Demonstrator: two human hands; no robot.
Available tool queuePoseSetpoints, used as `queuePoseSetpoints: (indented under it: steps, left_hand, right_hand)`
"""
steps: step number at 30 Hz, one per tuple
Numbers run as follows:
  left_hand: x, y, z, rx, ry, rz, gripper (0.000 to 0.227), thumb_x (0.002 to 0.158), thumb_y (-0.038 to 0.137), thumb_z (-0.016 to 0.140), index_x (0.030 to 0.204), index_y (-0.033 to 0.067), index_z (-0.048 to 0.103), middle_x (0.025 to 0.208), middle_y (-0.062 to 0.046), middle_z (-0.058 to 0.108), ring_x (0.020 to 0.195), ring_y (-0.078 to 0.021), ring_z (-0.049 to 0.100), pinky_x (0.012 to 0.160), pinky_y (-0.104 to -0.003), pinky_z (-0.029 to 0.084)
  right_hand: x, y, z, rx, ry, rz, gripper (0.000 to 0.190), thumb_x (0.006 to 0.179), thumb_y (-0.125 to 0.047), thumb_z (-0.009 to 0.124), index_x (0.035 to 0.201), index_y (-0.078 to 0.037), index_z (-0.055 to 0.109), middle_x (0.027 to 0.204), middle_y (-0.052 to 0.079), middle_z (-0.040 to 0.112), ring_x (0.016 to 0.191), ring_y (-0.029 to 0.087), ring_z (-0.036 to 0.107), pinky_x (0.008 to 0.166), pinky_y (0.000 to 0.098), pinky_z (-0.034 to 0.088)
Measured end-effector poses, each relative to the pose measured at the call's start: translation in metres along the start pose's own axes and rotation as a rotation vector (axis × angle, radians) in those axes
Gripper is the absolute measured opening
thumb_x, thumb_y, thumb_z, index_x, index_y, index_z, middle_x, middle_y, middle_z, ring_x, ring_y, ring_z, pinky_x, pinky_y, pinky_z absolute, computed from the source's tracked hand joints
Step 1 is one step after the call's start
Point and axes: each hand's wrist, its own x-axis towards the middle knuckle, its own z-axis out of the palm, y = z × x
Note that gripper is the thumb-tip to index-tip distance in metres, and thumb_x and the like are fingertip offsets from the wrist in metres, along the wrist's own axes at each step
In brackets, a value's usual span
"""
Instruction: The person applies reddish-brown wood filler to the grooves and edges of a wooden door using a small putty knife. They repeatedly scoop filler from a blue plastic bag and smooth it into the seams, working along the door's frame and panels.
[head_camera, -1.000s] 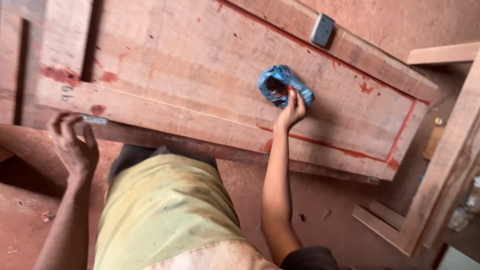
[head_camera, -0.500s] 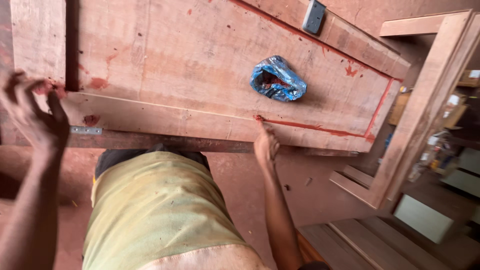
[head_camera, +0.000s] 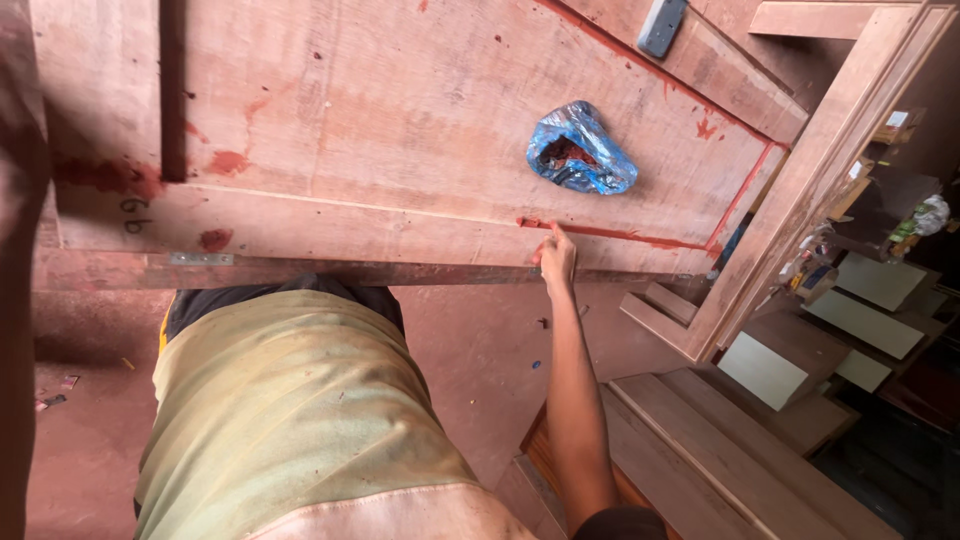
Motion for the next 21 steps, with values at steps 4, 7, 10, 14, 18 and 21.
queuePoseSetpoints:
  steps: [4, 7, 10, 14, 18, 21]
  left_hand:
    - [-0.004, -0.007, -0.007, 0.026, -0.049, -0.029, 0.035, 0.113, 0.009, 0.054, 0.143, -0.0081, 0.046, 0.136, -0.026, 0.056, 0.12, -0.0308, 0.062, 0.099, -0.039, 0.056]
    - [-0.005, -0.009, -0.004, 0.033, -0.08, -0.04, 0.039, 0.113, 0.01, 0.054, 0.146, -0.0095, 0.044, 0.138, -0.027, 0.056, 0.121, -0.0318, 0.062, 0.1, -0.039, 0.056]
    - [-0.008, -0.013, 0.005, 0.047, -0.095, -0.04, 0.043, 0.113, 0.011, 0.053, 0.148, -0.0109, 0.042, 0.14, -0.027, 0.055, 0.122, -0.0327, 0.063, 0.101, -0.038, 0.056]
    - [-0.026, -0.026, 0.02, 0.097, -0.092, -0.044, 0.048, 0.113, 0.012, 0.053, 0.152, -0.0127, 0.04, 0.143, -0.028, 0.055, 0.124, -0.034, 0.063, 0.103, -0.038, 0.056]
    - [-0.039, -0.039, 0.042, 0.3, -0.032, 0.045, 0.053, 0.113, 0.013, 0.053, 0.156, -0.0145, 0.038, 0.145, -0.029, 0.054, 0.126, -0.0352, 0.063, 0.105, -0.037, 0.056]
    - [-0.051, -0.041, 0.05, 0.349, 0.059, 0.033, 0.059, 0.113, 0.018, 0.053, 0.158, -0.0141, 0.031, 0.152, -0.03, 0.049, 0.134, -0.0375, 0.059, 0.113, -0.038, 0.053]
  right_hand:
    - [0.013, -0.016, 0.034, 0.369, -0.102, 0.327, 0.063, 0.103, -0.015, 0.051, 0.162, -0.011, 0.03, 0.069, -0.002, 0.048, 0.051, 0.006, 0.044, 0.037, 0.0224, 0.027]
    - [-0.006, -0.041, 0.069, 0.297, -0.153, 0.33, 0.064, 0.1, -0.014, 0.053, 0.159, -0.003, 0.032, 0.07, -0.005, 0.048, 0.05, 0.005, 0.043, 0.036, 0.0215, 0.023]
    - [-0.034, -0.072, 0.104, 0.105, -0.168, 0.259, 0.083, 0.099, -0.014, 0.053, 0.165, -0.012, 0.003, 0.072, -0.002, 0.058, 0.054, 0.01, 0.053, 0.039, 0.0251, 0.036]
    - [-0.076, -0.094, 0.116, -0.757, -0.229, -0.144, 0.094, 0.09, -0.018, 0.061, 0.163, 0.004, 0.006, 0.072, 0.015, 0.069, 0.062, 0.028, 0.068, 0.057, 0.0402, 0.054]
    - [-0.067, -0.08, 0.066, -1.181, -0.185, -0.437, 0.061, 0.093, -0.011, 0.055, 0.153, -0.015, 0.043, 0.088, 0.018, 0.073, 0.074, 0.035, 0.073, 0.071, 0.0526, 0.058]
    - [-0.019, -0.059, 0.023, -0.374, 0.114, -0.243, 0.041, 0.107, -0.013, 0.055, 0.147, -0.008, 0.05, 0.089, 0.013, 0.07, 0.07, 0.023, 0.066, 0.058, 0.0373, 0.052]
